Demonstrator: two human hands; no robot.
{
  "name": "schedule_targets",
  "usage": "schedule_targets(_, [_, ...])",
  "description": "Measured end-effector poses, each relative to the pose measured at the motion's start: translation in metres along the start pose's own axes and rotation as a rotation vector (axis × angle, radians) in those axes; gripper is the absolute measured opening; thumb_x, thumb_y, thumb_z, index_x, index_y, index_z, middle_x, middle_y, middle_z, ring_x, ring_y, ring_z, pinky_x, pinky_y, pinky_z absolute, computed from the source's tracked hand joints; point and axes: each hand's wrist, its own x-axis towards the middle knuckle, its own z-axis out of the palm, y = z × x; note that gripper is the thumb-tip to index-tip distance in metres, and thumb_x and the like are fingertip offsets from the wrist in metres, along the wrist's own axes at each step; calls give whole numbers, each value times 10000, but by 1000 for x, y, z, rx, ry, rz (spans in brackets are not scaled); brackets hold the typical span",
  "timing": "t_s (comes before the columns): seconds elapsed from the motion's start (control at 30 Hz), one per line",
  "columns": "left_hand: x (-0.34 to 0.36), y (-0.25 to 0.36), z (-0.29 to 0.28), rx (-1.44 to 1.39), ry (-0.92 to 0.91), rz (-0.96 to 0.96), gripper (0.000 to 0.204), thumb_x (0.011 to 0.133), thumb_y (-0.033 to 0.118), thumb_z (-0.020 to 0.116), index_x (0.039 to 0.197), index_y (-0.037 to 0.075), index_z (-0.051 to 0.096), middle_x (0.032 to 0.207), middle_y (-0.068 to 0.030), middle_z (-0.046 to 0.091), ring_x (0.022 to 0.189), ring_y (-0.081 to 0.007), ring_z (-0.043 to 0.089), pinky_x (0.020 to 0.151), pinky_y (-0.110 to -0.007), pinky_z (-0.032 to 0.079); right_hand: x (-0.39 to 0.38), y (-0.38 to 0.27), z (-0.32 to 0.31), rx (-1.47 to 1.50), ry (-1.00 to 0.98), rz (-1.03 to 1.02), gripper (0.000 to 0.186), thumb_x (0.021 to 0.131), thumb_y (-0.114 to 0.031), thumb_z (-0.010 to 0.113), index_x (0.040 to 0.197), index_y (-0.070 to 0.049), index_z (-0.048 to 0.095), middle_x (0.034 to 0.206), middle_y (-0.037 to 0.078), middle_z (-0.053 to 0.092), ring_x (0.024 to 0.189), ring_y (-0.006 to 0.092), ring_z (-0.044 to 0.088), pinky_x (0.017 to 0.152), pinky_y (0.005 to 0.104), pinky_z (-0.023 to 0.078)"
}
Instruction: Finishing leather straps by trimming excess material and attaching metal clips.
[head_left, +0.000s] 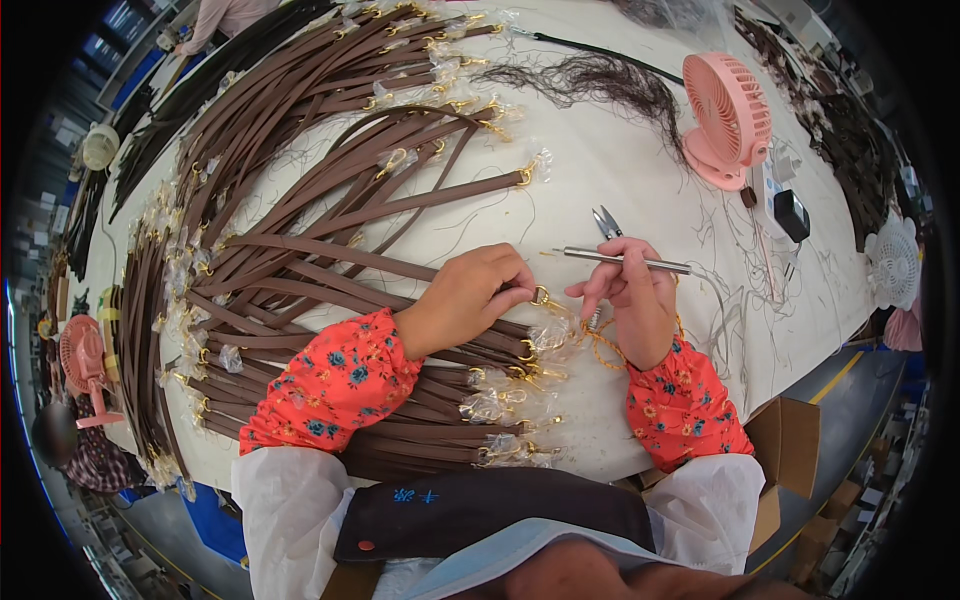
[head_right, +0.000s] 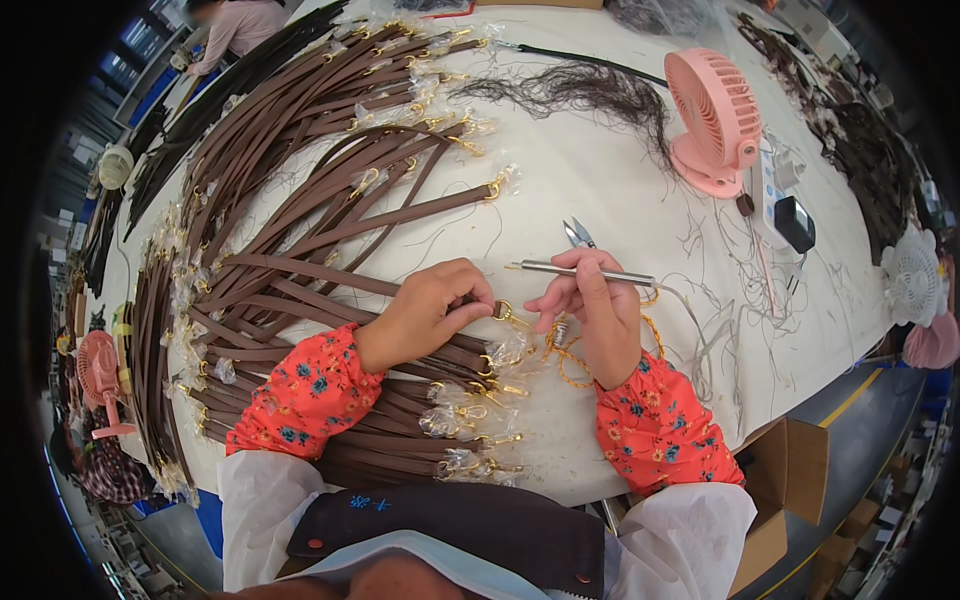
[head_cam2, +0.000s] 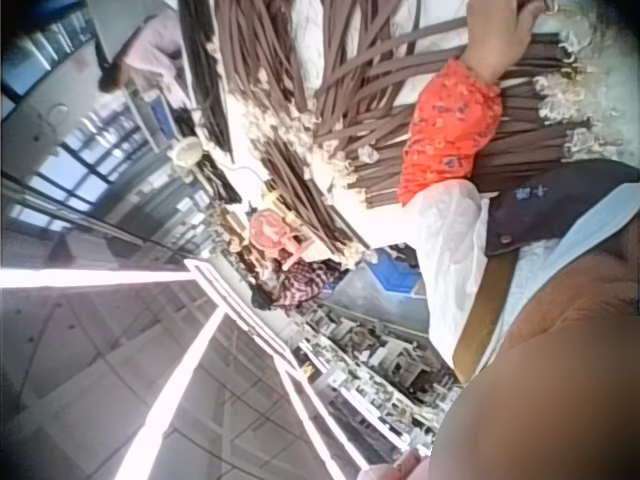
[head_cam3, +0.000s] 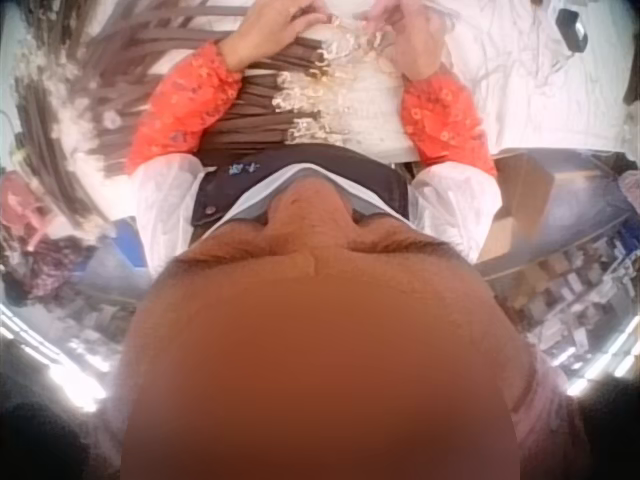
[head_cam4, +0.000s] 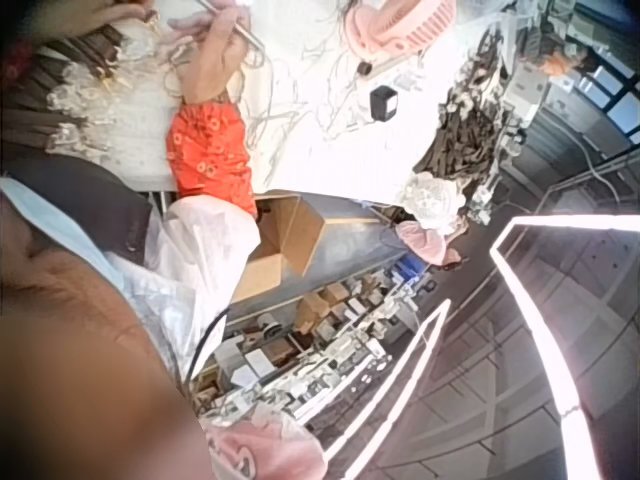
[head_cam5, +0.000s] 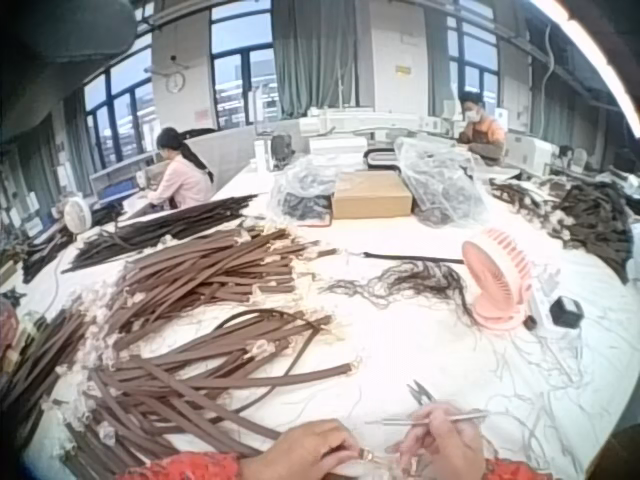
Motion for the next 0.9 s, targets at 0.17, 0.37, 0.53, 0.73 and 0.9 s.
schedule_targets(0.17, [-2, 1, -13, -32, -34, -148, 76, 856, 61, 669, 882, 14, 615, 865, -107, 618, 735, -250, 613, 669, -344, 495, -4, -1, 3, -70, -125, 114, 377, 1057, -316, 393, 1092, 33, 532, 755, 90, 622, 608, 156, 620, 767, 336, 556])
schedule_targets(0.37, [-4, -4, -22, -168, -87, -174, 83, 850, 56, 664, 883, 0, 612, 855, -110, 620, 725, -221, 619, 679, -329, 505, -6, -1, 3, -132, -187, 203, 358, 1046, -309, 440, 1112, 26, 547, 758, 83, 621, 603, 132, 607, 684, 255, 514])
schedule_targets(0.53, [-6, -6, -20, -166, -91, -79, 107, 837, 86, 671, 873, 4, 612, 885, -101, 612, 736, -224, 608, 675, -330, 497, -6, -1, 4, -135, -199, 194, 357, 1047, -310, 437, 1115, 24, 545, 773, 82, 618, 598, 128, 603, 696, 252, 514])
schedule_targets(0.73, [-9, -7, -18, -85, -103, -45, 114, 828, 119, 675, 851, 23, 618, 954, -79, 600, 797, -240, 591, 664, -337, 470, -7, -1, 5, -138, -191, 197, 354, 1049, -305, 432, 1117, 25, 541, 776, 80, 615, 593, 127, 601, 718, 258, 521])
schedule_targets(0.9, [-9, -6, -18, -89, -106, -53, 119, 831, 126, 673, 847, 23, 615, 950, -83, 599, 801, -246, 591, 682, -344, 473, -7, -1, 5, -139, -198, 192, 347, 1050, -296, 430, 1117, 24, 543, 777, 81, 615, 599, 126, 603, 684, 249, 516])
